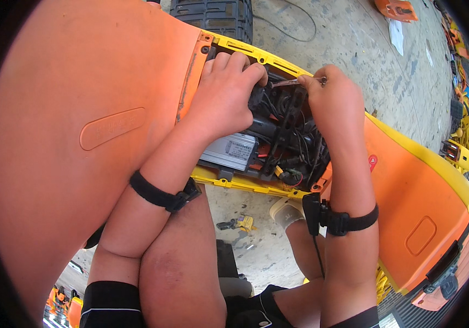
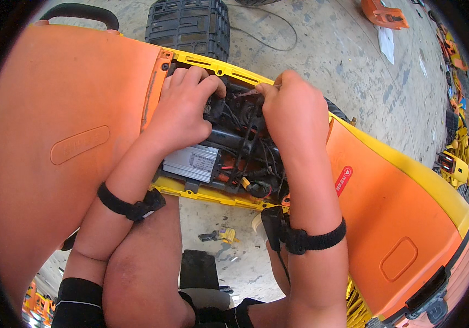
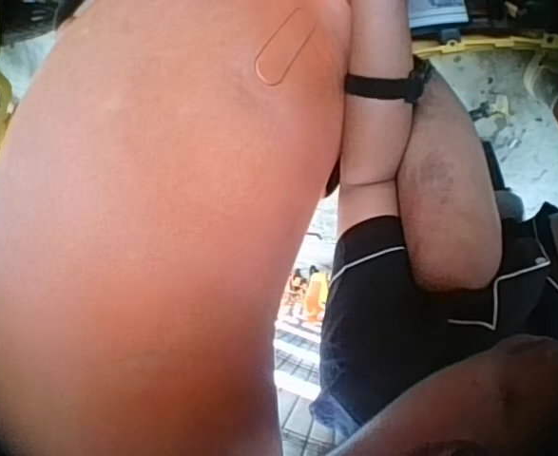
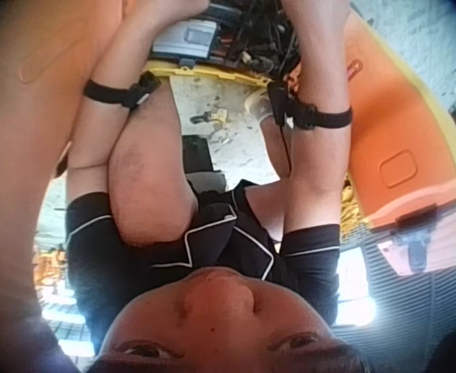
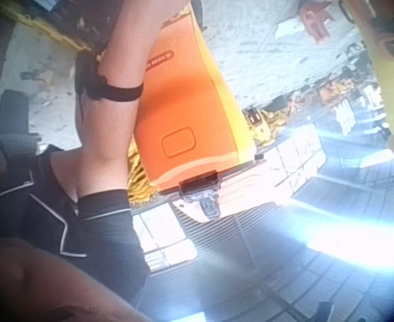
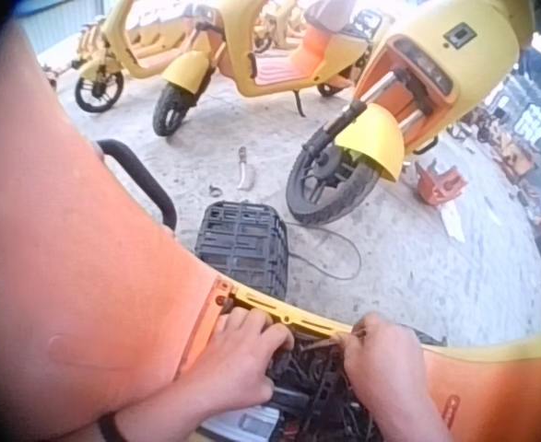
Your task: The person uses a wrench to tighten bolts on the internal components of an orange and yellow electric scooter. The scooter is positioned on the floor with its seat cover removed, exposing the battery and wiring.
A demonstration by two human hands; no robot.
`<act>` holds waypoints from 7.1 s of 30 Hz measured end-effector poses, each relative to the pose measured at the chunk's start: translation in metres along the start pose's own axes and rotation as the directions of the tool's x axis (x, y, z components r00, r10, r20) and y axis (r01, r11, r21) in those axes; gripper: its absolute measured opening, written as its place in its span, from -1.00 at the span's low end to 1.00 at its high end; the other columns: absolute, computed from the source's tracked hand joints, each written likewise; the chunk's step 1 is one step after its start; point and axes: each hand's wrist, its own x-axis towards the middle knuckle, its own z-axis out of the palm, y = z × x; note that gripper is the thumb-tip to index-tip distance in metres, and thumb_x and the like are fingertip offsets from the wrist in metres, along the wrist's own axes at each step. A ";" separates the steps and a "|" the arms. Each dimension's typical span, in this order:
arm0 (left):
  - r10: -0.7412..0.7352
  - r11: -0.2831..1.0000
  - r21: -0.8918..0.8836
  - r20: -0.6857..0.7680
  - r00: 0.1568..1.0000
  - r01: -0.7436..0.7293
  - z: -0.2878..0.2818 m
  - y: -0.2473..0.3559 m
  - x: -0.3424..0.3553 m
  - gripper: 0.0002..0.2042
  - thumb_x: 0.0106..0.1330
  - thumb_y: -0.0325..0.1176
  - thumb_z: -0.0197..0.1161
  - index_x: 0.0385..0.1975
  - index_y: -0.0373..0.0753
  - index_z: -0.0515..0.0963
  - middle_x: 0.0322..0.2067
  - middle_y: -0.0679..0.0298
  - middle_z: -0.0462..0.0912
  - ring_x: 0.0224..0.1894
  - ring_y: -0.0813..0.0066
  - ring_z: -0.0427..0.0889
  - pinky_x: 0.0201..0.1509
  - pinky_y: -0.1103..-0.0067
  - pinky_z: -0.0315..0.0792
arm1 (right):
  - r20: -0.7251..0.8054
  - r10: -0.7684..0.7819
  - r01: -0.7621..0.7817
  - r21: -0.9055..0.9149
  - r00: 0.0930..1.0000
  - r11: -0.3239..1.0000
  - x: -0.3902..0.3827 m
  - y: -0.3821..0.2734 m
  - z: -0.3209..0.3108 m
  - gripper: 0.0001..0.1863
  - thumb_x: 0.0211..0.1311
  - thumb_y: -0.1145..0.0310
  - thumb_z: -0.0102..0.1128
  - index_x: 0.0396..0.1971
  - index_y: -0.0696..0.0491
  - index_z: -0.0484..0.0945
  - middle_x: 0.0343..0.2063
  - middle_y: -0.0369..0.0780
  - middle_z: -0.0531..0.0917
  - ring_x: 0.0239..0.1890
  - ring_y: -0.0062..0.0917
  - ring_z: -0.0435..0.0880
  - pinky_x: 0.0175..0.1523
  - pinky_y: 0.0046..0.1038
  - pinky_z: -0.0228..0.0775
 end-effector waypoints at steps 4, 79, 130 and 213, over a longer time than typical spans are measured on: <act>0.006 1.000 -0.004 -0.002 1.000 -0.006 0.001 -0.001 0.000 -0.50 -0.10 -0.60 0.39 -0.06 -0.06 0.61 -0.07 0.21 0.51 0.14 0.05 0.45 0.29 0.25 0.31 | -0.050 -0.094 0.093 -0.024 0.994 0.995 0.006 -0.001 0.004 -0.66 0.32 0.14 0.46 -0.29 0.16 0.72 -0.36 0.08 0.78 -0.20 0.05 0.78 -0.04 -0.01 0.60; 0.005 1.000 -0.002 -0.005 1.000 -0.005 -0.001 0.001 -0.001 -0.51 -0.10 -0.59 0.39 -0.07 -0.06 0.62 -0.06 0.21 0.51 0.14 0.04 0.45 0.28 0.27 0.30 | 0.097 0.265 -0.279 0.185 0.959 0.942 -0.077 0.005 0.036 -0.56 0.54 0.03 0.24 -0.37 0.13 0.71 -0.45 0.10 0.72 -0.31 0.14 0.73 -0.19 0.03 0.55; -0.011 1.000 -0.004 0.009 1.000 0.011 -0.002 0.002 0.000 -0.49 -0.11 -0.61 0.40 -0.06 -0.06 0.61 -0.08 0.23 0.50 0.14 0.06 0.45 0.28 0.27 0.31 | 0.083 -0.188 0.183 0.060 0.979 0.981 -0.006 0.024 0.000 -0.67 0.40 0.14 0.38 -0.38 0.13 0.74 -0.46 -0.01 0.75 -0.35 -0.04 0.75 -0.19 -0.10 0.57; -0.010 1.000 -0.005 0.013 1.000 0.010 -0.003 0.002 -0.002 -0.52 -0.10 -0.60 0.38 -0.08 -0.07 0.62 -0.08 0.21 0.51 0.12 0.04 0.46 0.26 0.25 0.32 | 0.222 0.319 -0.374 0.280 0.921 0.884 -0.074 0.001 0.038 -0.54 0.55 0.06 0.21 -0.35 0.21 0.72 -0.38 0.17 0.72 -0.21 0.20 0.72 -0.08 0.04 0.54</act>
